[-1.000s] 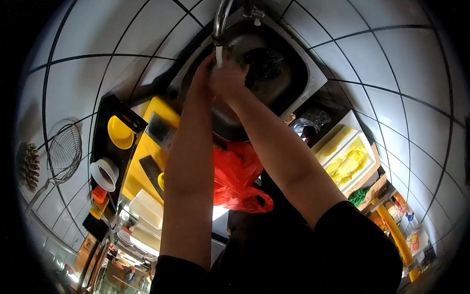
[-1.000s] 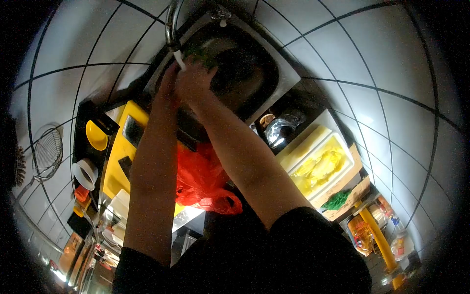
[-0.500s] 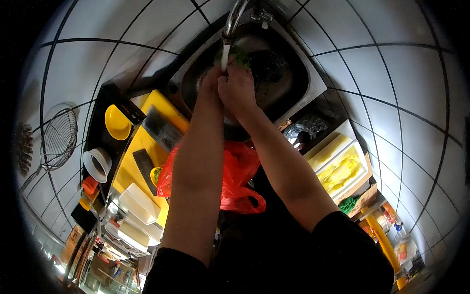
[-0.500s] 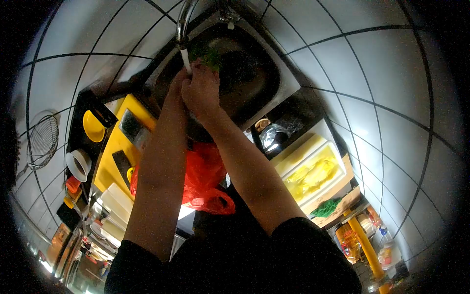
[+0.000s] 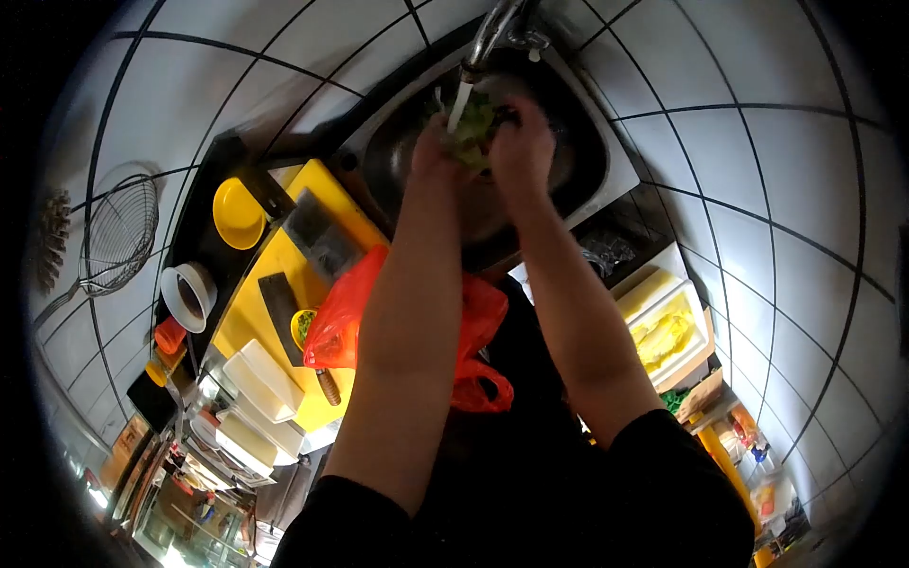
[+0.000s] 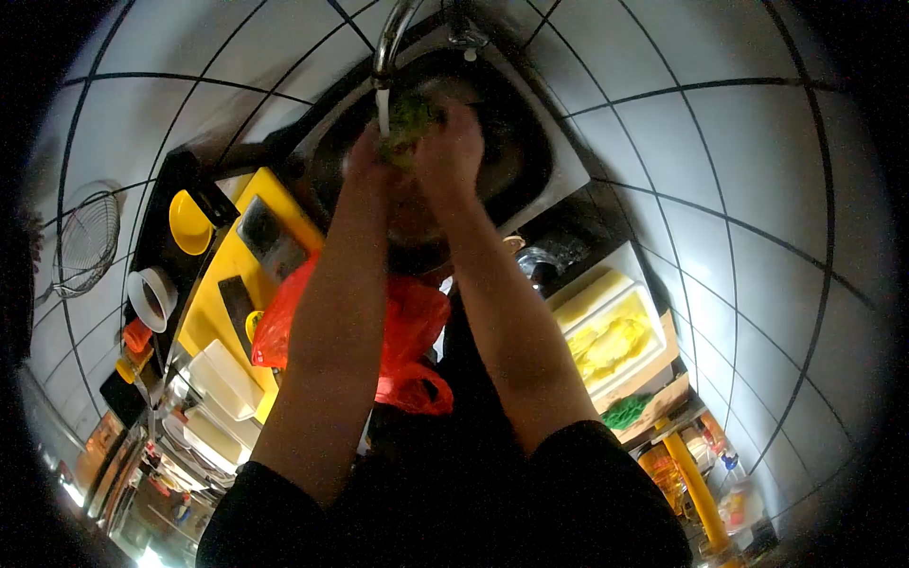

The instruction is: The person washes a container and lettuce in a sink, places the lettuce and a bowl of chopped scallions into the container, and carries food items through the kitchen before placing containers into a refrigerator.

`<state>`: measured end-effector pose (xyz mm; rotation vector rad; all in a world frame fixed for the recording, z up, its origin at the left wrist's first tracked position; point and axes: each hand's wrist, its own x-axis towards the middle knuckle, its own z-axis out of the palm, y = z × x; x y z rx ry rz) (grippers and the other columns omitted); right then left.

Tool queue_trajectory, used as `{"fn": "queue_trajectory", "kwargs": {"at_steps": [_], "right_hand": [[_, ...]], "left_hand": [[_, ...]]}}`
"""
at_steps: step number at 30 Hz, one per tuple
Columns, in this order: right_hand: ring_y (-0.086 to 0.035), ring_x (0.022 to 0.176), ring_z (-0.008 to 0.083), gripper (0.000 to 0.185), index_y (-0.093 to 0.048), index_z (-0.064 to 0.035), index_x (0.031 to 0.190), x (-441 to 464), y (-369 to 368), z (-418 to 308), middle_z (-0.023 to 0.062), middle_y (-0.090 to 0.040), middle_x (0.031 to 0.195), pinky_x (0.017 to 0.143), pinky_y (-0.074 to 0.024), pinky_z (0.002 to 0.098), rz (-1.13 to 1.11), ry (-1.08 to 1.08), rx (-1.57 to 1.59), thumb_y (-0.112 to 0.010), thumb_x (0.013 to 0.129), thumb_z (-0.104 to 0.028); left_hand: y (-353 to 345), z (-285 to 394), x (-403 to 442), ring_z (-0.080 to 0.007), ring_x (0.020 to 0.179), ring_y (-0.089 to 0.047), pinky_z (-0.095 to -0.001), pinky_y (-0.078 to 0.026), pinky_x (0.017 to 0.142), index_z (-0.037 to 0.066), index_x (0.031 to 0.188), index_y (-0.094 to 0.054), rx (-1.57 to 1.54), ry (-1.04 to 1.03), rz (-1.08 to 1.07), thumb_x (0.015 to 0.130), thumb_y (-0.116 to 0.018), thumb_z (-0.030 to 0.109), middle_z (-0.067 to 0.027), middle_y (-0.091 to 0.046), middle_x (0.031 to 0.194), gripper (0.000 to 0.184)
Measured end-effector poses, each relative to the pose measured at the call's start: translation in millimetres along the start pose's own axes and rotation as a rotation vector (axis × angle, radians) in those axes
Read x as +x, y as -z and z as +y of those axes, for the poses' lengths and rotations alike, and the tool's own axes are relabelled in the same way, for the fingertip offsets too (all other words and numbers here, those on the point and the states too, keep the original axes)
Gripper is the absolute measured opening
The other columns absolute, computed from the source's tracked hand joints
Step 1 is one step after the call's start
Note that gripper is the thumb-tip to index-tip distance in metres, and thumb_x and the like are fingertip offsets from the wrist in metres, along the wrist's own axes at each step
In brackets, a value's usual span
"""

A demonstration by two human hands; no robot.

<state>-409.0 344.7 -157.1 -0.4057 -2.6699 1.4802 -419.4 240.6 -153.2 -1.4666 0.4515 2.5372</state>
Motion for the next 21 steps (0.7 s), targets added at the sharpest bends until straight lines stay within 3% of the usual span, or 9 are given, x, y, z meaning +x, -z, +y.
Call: {"fn": "queue_trajectory", "kwargs": {"at_steps": [1,5,6,11,13,14,16,18,21], "right_hand": [[-0.062,0.113,0.0349,0.036,-0.063,-0.0039,0.123,17,3,-6,0.0185,-0.065,0.120,0.106,-0.0446,0.0459,0.050,-0.231,0.296,-0.047,0.091,-0.003],[-0.060,0.119,0.0335,0.041,-0.051,0.0051,0.135,101,2,50,0.0191,-0.060,0.125,0.102,-0.0484,0.0423,-0.045,-0.433,0.905,-0.049,0.095,-0.004],[-0.061,0.117,0.0343,0.043,-0.050,0.0063,0.135,105,33,3,0.0194,-0.059,0.124,0.099,-0.0501,0.0422,-0.096,-0.658,1.158,-0.052,0.094,-0.004],[-0.064,0.109,0.0323,0.040,-0.056,-0.0065,0.136,142,31,52,0.0139,-0.062,0.119,0.095,-0.0537,0.0454,-0.111,-0.157,0.845,-0.057,0.097,-0.014],[-0.064,0.110,0.0319,0.039,-0.058,-0.0089,0.136,120,29,62,0.0134,-0.062,0.123,0.094,-0.0541,0.0482,-0.231,0.099,0.180,-0.056,0.098,-0.017],[-0.064,0.112,0.0319,0.039,-0.059,-0.0087,0.136,97,17,66,0.0141,-0.063,0.128,0.094,-0.0538,0.0503,-0.337,0.250,-0.423,-0.055,0.098,-0.018],[-0.055,0.127,0.0337,0.044,-0.055,-0.0097,0.141,90,-50,128,0.0152,-0.055,0.143,0.102,-0.0479,0.0532,-1.028,0.476,-1.083,-0.055,0.099,-0.023],[-0.048,0.134,0.0346,0.046,-0.055,-0.0112,0.142,51,-23,136,0.0156,-0.052,0.146,0.107,-0.0438,0.0523,-0.866,0.495,-1.125,-0.056,0.099,-0.027],[-0.041,0.140,0.0368,0.047,-0.056,-0.0122,0.143,42,12,110,0.0163,-0.047,0.150,0.111,-0.0399,0.0522,-0.853,0.289,-1.141,-0.058,0.100,-0.032]], "left_hand": [[5,0,6,-0.0327,0.116,-0.058,-0.0436,-0.053,0.091,0.005,0.138,-0.049,0.011,0.004,-0.048,0.108,-0.036,0.031,-0.0173,-0.054,0.138,0.042],[25,1,33,-0.0390,0.113,-0.058,-0.0400,-0.054,0.074,0.003,0.138,-0.048,0.092,0.043,-0.149,0.108,-0.039,0.032,-0.0192,-0.056,0.132,0.044],[29,7,36,-0.0406,0.112,-0.058,-0.0386,-0.054,0.070,0.002,0.138,-0.048,0.119,0.054,-0.151,0.107,-0.041,0.033,-0.0195,-0.056,0.131,0.044],[35,31,19,-0.0407,0.101,-0.065,-0.0358,-0.053,0.062,0.005,0.137,-0.050,0.313,0.100,-0.118,0.097,-0.059,0.028,-0.0204,-0.061,0.127,0.048],[37,47,15,-0.0382,0.099,-0.067,-0.0374,-0.054,0.062,0.004,0.137,-0.050,0.388,0.149,-0.117,0.096,-0.060,0.028,-0.0200,-0.064,0.123,0.048],[36,52,13,-0.0370,0.099,-0.068,-0.0382,-0.055,0.062,0.004,0.136,-0.050,0.425,0.172,-0.118,0.096,-0.060,0.028,-0.0198,-0.065,0.121,0.048],[36,53,14,-0.0349,0.097,-0.069,-0.0399,-0.056,0.062,0.003,0.136,-0.050,0.473,0.108,-0.009,0.096,-0.062,0.027,-0.0193,-0.066,0.120,0.049],[35,53,10,-0.0355,0.097,-0.070,-0.0390,-0.059,0.059,0.002,0.136,-0.050,0.501,0.066,0.026,0.096,-0.062,0.027,-0.0205,-0.067,0.120,0.049],[34,54,-8,-0.0355,0.097,-0.071,-0.0371,-0.061,0.057,0.000,0.134,-0.052,0.567,0.077,-0.040,0.095,-0.064,0.028,-0.0209,-0.067,0.120,0.049]]}}
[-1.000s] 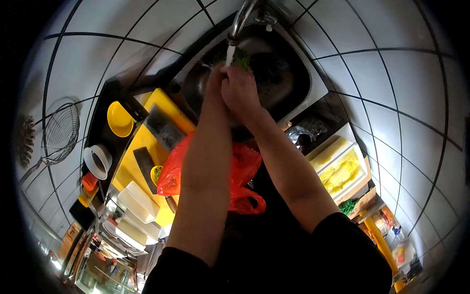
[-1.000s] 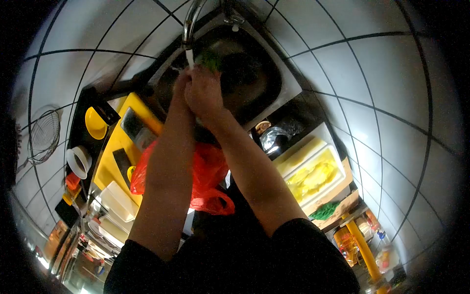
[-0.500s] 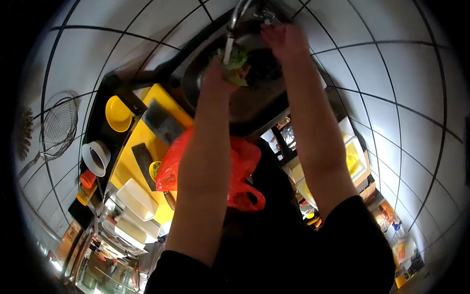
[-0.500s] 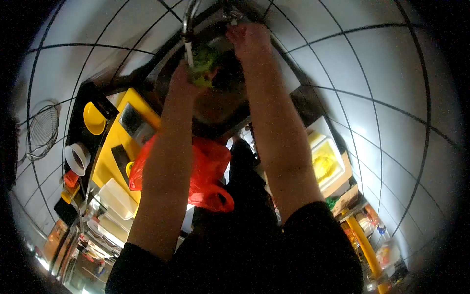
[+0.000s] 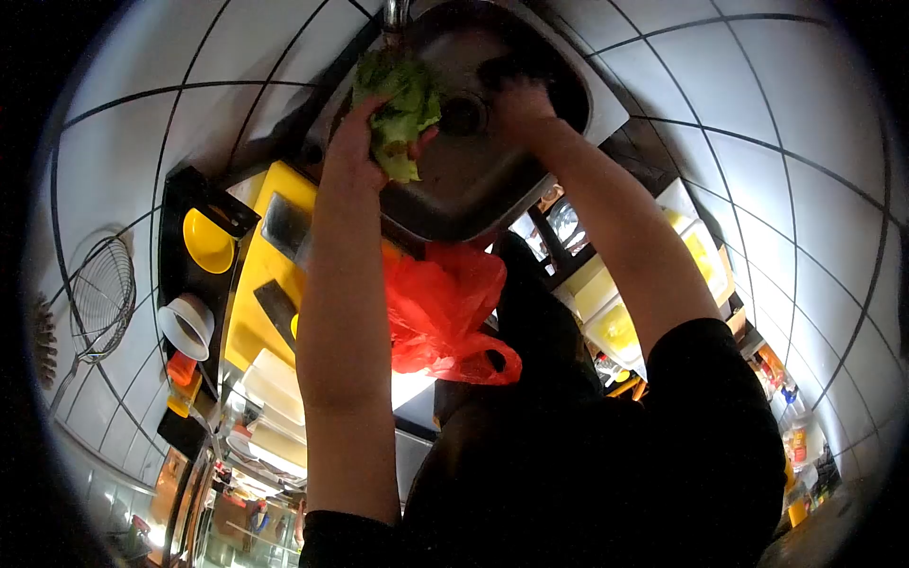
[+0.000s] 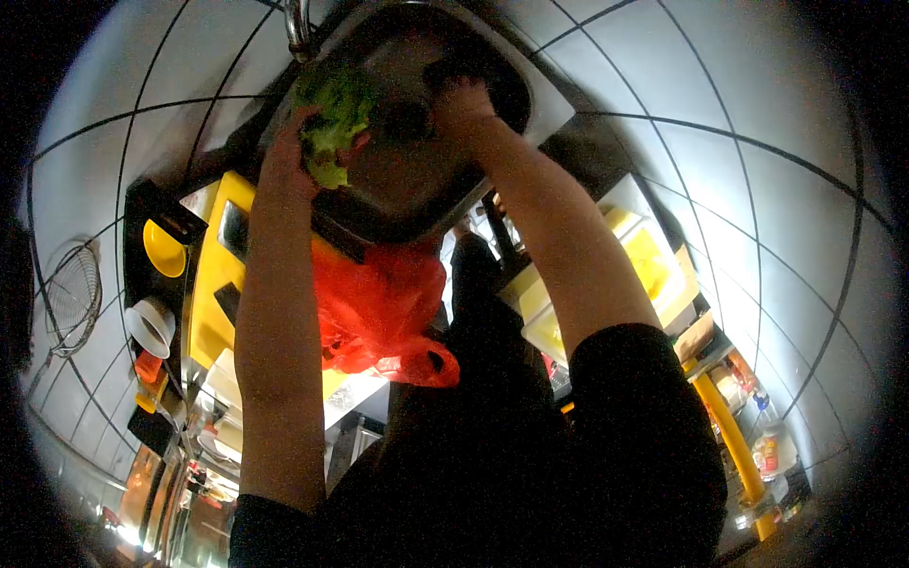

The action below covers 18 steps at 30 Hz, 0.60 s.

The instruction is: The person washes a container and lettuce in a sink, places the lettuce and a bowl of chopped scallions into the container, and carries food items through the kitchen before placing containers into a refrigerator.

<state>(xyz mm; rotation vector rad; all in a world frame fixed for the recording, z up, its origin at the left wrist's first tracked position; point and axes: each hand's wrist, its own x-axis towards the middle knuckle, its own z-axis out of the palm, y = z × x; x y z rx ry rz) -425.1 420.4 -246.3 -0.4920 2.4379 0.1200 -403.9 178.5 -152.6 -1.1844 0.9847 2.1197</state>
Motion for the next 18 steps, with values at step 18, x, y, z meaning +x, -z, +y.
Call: {"fn": "queue_trajectory", "kwargs": {"at_steps": [18], "right_hand": [[-0.059,0.120,0.0374,0.074,-0.042,-0.0031,0.146,-123,90,-119,0.0191,-0.059,0.132,0.100,-0.0484,0.0458,-0.033,-0.405,2.321,-0.070,0.092,-0.046]], "left_hand": [[-26,-60,-76,-0.0291,0.105,-0.065,-0.0392,-0.053,0.090,0.001,0.128,-0.053,0.350,-0.425,0.170,0.091,-0.069,0.025,-0.0154,-0.064,0.119,0.046]]}}
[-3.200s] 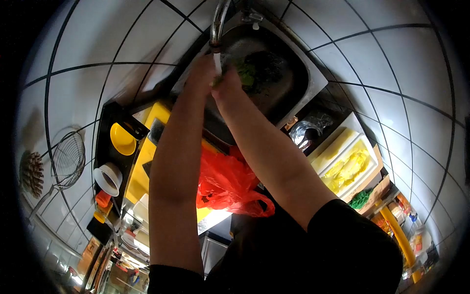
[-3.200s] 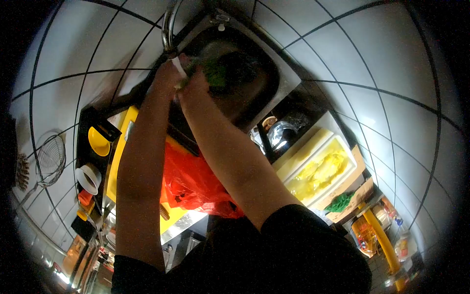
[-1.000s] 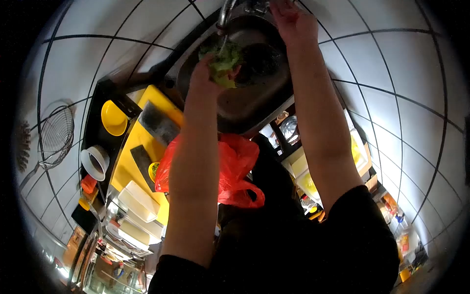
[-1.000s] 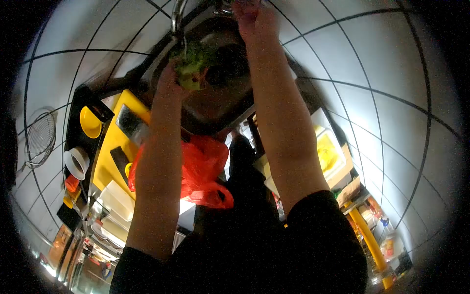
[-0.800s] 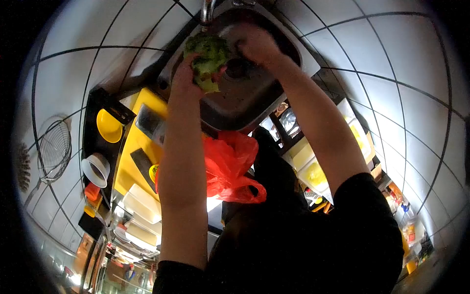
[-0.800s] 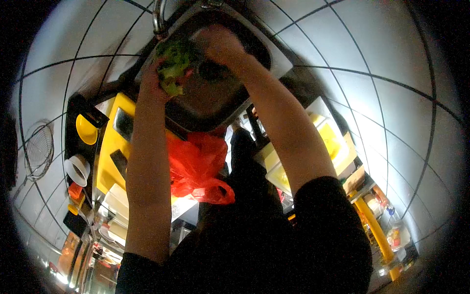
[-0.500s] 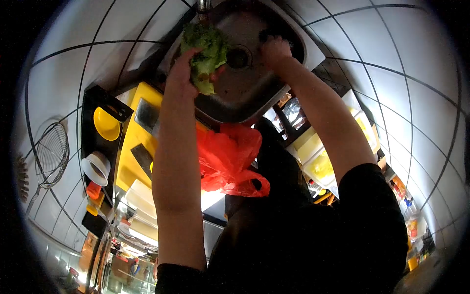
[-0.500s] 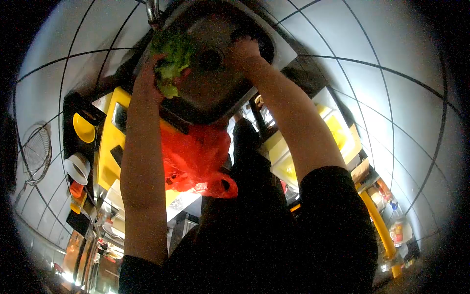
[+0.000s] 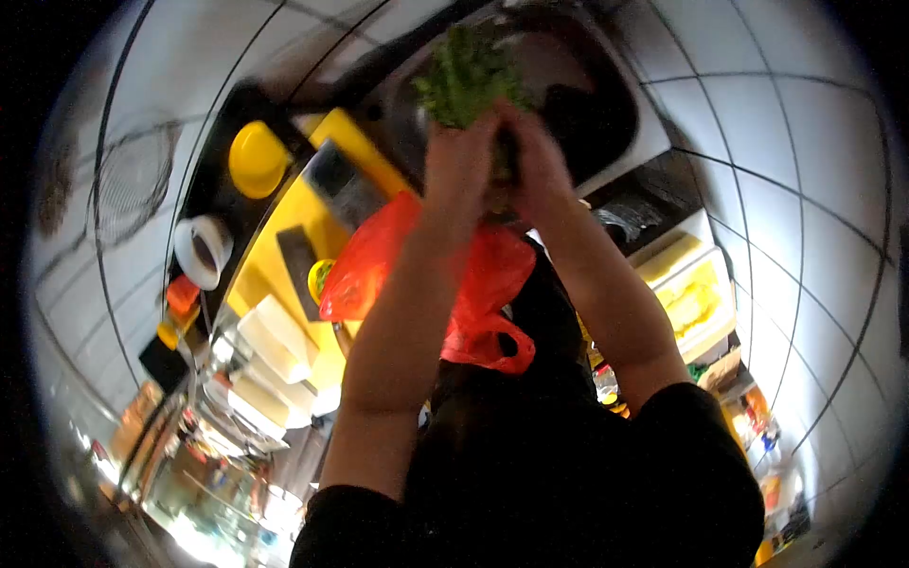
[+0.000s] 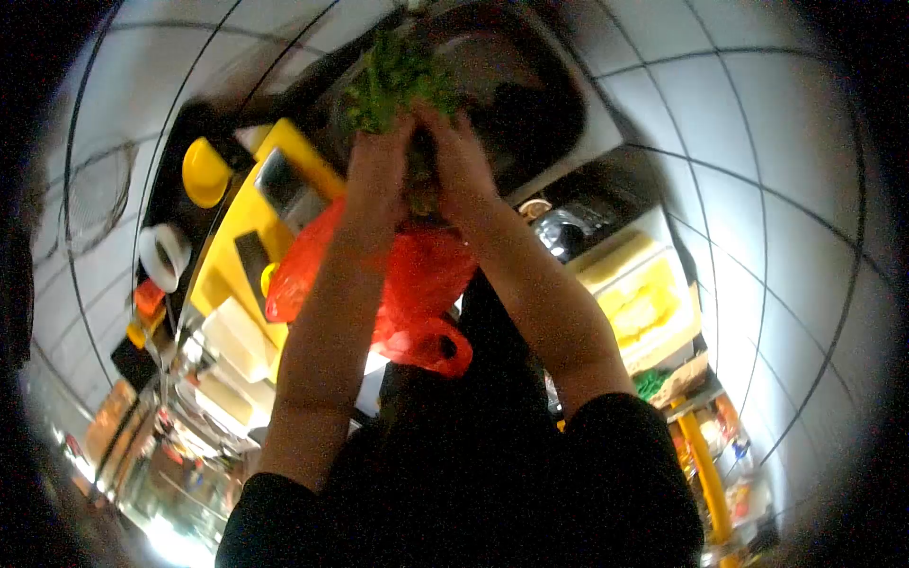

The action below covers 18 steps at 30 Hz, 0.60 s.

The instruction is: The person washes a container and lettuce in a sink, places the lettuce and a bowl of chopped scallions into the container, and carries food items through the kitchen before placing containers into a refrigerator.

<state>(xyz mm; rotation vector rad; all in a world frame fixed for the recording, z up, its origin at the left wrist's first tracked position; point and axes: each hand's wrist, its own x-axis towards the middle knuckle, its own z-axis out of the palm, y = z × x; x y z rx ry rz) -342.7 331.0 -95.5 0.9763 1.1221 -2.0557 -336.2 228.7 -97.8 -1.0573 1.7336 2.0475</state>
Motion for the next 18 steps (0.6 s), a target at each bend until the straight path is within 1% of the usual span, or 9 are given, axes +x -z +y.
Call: {"fn": "queue_trajectory", "kwargs": {"at_steps": [3,5,7,8,9,10,12,15,18], "right_hand": [[-0.058,0.120,0.0375,0.071,-0.043,-0.0038,0.145,-9,5,3,0.0199,-0.059,0.132,0.100,-0.0473,0.0468,-0.190,0.313,0.012,-0.067,0.092,-0.046],[-0.060,0.115,0.0359,0.064,-0.050,-0.0047,0.140,4,12,9,0.0168,-0.060,0.131,0.097,-0.0477,0.0470,-0.093,0.349,-0.077,-0.064,0.094,-0.047],[-0.061,0.107,0.0335,0.053,-0.057,-0.0066,0.133,5,0,8,0.0141,-0.063,0.127,0.094,-0.0488,0.0477,0.129,-0.065,-0.071,-0.057,0.098,-0.046],[-0.062,0.105,0.0328,0.049,-0.059,-0.0068,0.131,11,4,11,0.0132,-0.064,0.125,0.092,-0.0493,0.0474,0.251,-0.190,-0.191,-0.055,0.099,-0.044],[-0.061,0.110,0.0313,0.048,-0.059,-0.0058,0.132,14,12,17,0.0136,-0.064,0.126,0.095,-0.0499,0.0447,0.187,-0.130,-0.085,-0.056,0.100,-0.041],[-0.061,0.114,0.0298,0.047,-0.058,-0.0047,0.133,19,18,18,0.0140,-0.063,0.127,0.097,-0.0505,0.0420,0.120,-0.066,0.034,-0.057,0.100,-0.039],[-0.059,0.119,0.0301,0.045,-0.057,-0.0053,0.134,11,33,5,0.0130,-0.060,0.132,0.101,-0.0492,0.0438,-0.078,-0.019,0.107,-0.051,0.103,-0.037],[-0.056,0.124,0.0295,0.046,-0.055,-0.0051,0.137,-54,-3,-9,0.0115,-0.056,0.138,0.104,-0.0476,0.0462,-0.115,0.196,0.121,-0.049,0.103,-0.036],[-0.053,0.128,0.0290,0.047,-0.052,-0.0055,0.139,3,32,15,0.0113,-0.054,0.141,0.107,-0.0455,0.0481,0.121,0.041,-0.007,-0.049,0.103,-0.035]], "left_hand": [[-14,2,-37,-0.0319,0.107,-0.065,-0.0415,-0.051,0.095,0.000,0.136,-0.044,-0.202,-0.462,-0.054,0.091,-0.066,0.023,-0.0169,-0.063,0.123,0.055],[-19,-4,-37,-0.0285,0.109,-0.065,-0.0438,-0.052,0.092,-0.002,0.124,-0.059,0.028,-0.407,0.050,0.095,-0.063,0.024,-0.0148,-0.068,0.118,0.039],[-20,-4,-5,-0.0300,0.106,-0.067,-0.0439,-0.054,0.089,-0.002,0.119,-0.063,0.002,0.347,0.114,0.096,-0.062,0.028,-0.0164,-0.068,0.117,0.038],[-16,-28,11,-0.0320,0.105,-0.068,-0.0448,-0.055,0.088,-0.002,0.119,-0.063,0.072,0.352,0.031,0.096,-0.061,0.030,-0.0180,-0.068,0.118,0.040],[-14,-47,29,-0.0341,0.105,-0.069,-0.0458,-0.056,0.088,-0.003,0.118,-0.064,0.146,0.340,-0.046,0.097,-0.060,0.033,-0.0196,-0.068,0.119,0.042],[-20,-47,35,-0.0356,0.106,-0.068,-0.0463,-0.056,0.088,-0.003,0.120,-0.064,0.472,-0.001,-0.087,0.097,-0.060,0.035,-0.0211,-0.068,0.119,0.045],[-20,-38,4,-0.0373,0.111,-0.067,-0.0458,-0.054,0.093,-0.005,0.126,-0.059,0.503,-0.254,-0.090,0.092,-0.064,0.036,-0.0248,-0.067,0.121,0.053],[-23,10,-50,-0.0379,0.114,-0.066,-0.0439,-0.052,0.098,-0.006,0.131,-0.055,0.114,-0.220,-0.001,0.087,-0.069,0.034,-0.0269,-0.065,0.124,0.061],[-13,-5,-60,-0.0387,0.112,-0.066,-0.0433,-0.053,0.097,-0.005,0.132,-0.053,0.076,-0.095,-0.003,0.085,-0.071,0.031,-0.0266,-0.065,0.124,0.062]]}}
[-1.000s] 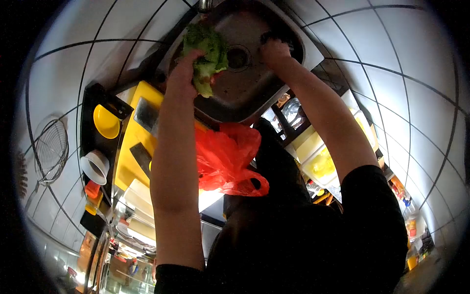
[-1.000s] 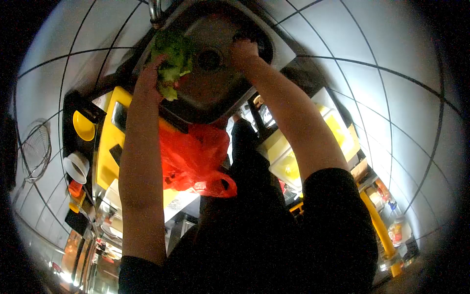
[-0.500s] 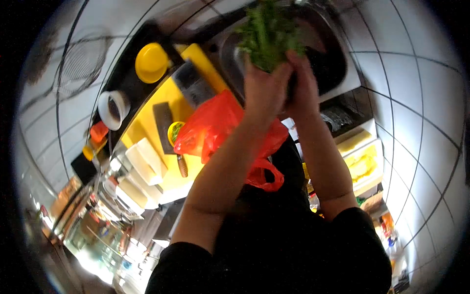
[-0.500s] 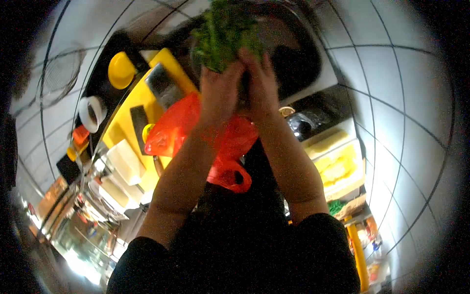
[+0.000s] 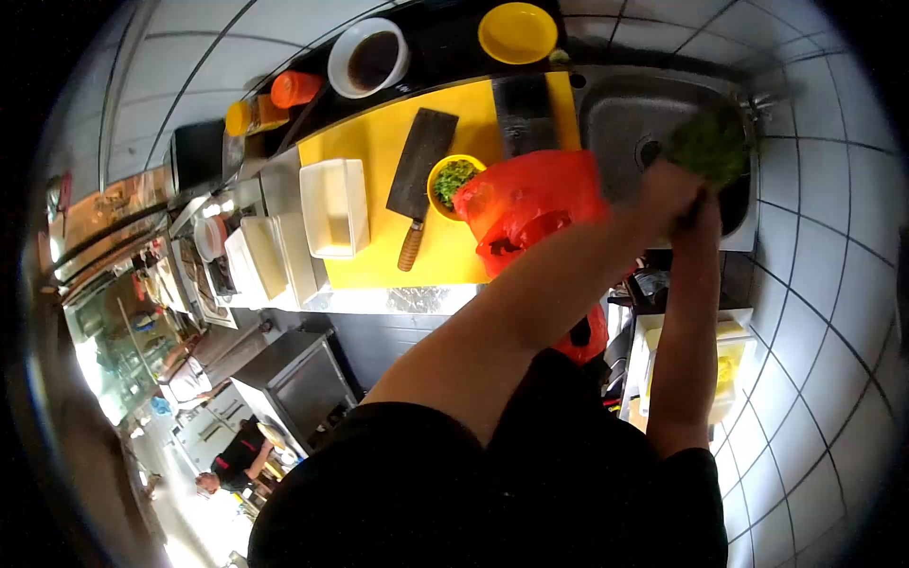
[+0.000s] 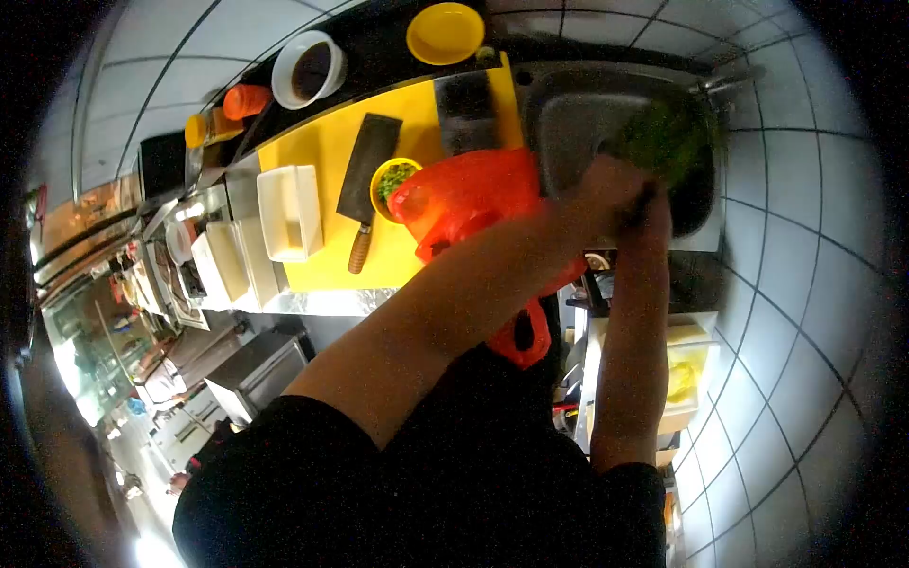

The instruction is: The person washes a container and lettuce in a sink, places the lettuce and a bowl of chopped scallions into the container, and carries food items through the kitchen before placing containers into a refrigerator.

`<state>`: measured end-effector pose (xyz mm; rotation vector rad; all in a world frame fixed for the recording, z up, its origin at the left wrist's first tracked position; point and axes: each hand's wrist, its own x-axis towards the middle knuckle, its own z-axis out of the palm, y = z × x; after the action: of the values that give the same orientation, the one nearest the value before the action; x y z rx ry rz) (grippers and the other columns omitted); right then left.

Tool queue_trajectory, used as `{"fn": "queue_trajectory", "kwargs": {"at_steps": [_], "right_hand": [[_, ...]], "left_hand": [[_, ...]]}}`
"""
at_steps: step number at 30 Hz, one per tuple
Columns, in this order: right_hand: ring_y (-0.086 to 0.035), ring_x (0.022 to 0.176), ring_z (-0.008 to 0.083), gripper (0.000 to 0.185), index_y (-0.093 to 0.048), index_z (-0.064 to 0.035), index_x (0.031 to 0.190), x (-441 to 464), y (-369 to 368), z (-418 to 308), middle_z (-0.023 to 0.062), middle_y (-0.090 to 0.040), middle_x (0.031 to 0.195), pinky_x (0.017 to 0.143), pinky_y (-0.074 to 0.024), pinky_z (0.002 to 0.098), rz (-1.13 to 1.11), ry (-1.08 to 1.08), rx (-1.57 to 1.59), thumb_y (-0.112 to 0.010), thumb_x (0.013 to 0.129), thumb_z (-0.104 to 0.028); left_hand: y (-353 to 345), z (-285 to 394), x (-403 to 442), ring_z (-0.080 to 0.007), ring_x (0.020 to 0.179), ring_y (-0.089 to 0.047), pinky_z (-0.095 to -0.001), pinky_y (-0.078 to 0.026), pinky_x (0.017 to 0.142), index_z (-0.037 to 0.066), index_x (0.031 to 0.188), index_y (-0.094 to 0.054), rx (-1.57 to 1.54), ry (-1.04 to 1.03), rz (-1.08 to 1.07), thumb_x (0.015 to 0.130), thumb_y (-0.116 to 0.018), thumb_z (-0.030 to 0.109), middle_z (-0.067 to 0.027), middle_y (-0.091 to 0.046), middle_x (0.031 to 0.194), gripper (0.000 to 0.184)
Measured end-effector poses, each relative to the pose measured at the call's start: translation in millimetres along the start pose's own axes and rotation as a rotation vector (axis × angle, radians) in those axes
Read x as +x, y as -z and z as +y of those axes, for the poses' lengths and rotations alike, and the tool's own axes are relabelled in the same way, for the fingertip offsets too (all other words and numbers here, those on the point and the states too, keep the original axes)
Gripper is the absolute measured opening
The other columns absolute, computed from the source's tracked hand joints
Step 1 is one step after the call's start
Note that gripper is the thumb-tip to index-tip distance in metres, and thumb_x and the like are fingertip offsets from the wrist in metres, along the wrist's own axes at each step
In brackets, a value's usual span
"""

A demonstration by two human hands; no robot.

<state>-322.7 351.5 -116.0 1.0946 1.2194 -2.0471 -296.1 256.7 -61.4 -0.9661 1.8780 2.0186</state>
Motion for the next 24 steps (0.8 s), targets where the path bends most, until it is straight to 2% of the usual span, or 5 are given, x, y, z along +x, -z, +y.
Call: {"fn": "queue_trajectory", "kwargs": {"at_steps": [5,12,15,19,24], "right_hand": [[-0.053,0.127,0.0297,0.047,-0.053,-0.0066,0.138,-80,-24,10,0.0109,-0.056,0.138,0.107,-0.0450,0.0465,-0.055,0.076,0.079,-0.051,0.102,-0.036],[-0.054,0.127,0.0273,0.052,-0.046,-0.0077,0.144,-180,-42,22,0.0126,-0.055,0.139,0.105,-0.0429,0.0469,-0.277,0.235,-0.116,-0.053,0.102,-0.038],[-0.052,0.129,0.0270,0.057,-0.039,-0.0079,0.150,-207,-30,45,0.0144,-0.053,0.143,0.107,-0.0411,0.0480,-0.284,0.451,-0.325,-0.052,0.103,-0.037],[-0.052,0.131,0.0261,0.058,-0.035,-0.0056,0.153,-245,-32,82,0.0173,-0.048,0.147,0.108,-0.0429,0.0434,-0.263,0.673,-0.507,-0.051,0.105,-0.034],[-0.056,0.125,0.0222,0.047,-0.047,0.0007,0.144,-263,-43,140,0.0148,-0.054,0.141,0.104,-0.0476,0.0344,-0.450,0.742,-0.739,-0.059,0.102,-0.019]], "left_hand": [[5,-34,23,-0.0379,0.109,-0.067,-0.0429,-0.055,0.093,-0.005,0.133,-0.050,-0.093,0.216,-0.094,0.082,-0.074,0.022,-0.0253,-0.066,0.123,0.062],[134,20,-112,-0.0295,0.105,-0.068,-0.0388,-0.056,0.091,0.009,0.130,-0.063,-0.667,0.181,-0.308,0.095,-0.066,0.023,-0.0199,-0.066,0.122,0.038],[238,0,-178,-0.0233,0.094,-0.070,-0.0342,-0.058,0.076,0.005,0.119,-0.068,-0.215,-0.288,-0.145,0.090,-0.068,0.015,-0.0124,-0.070,0.112,0.031],[366,-34,-242,-0.0157,0.067,-0.067,-0.0290,-0.052,0.049,0.003,0.107,-0.070,-0.341,0.067,0.218,0.087,-0.072,0.019,-0.0094,-0.072,0.090,0.026],[485,-114,-249,-0.0272,0.090,-0.072,-0.0369,-0.059,0.079,0.002,0.130,-0.058,0.028,-0.321,0.649,0.083,-0.074,0.017,-0.0180,-0.072,0.104,0.052]]}}
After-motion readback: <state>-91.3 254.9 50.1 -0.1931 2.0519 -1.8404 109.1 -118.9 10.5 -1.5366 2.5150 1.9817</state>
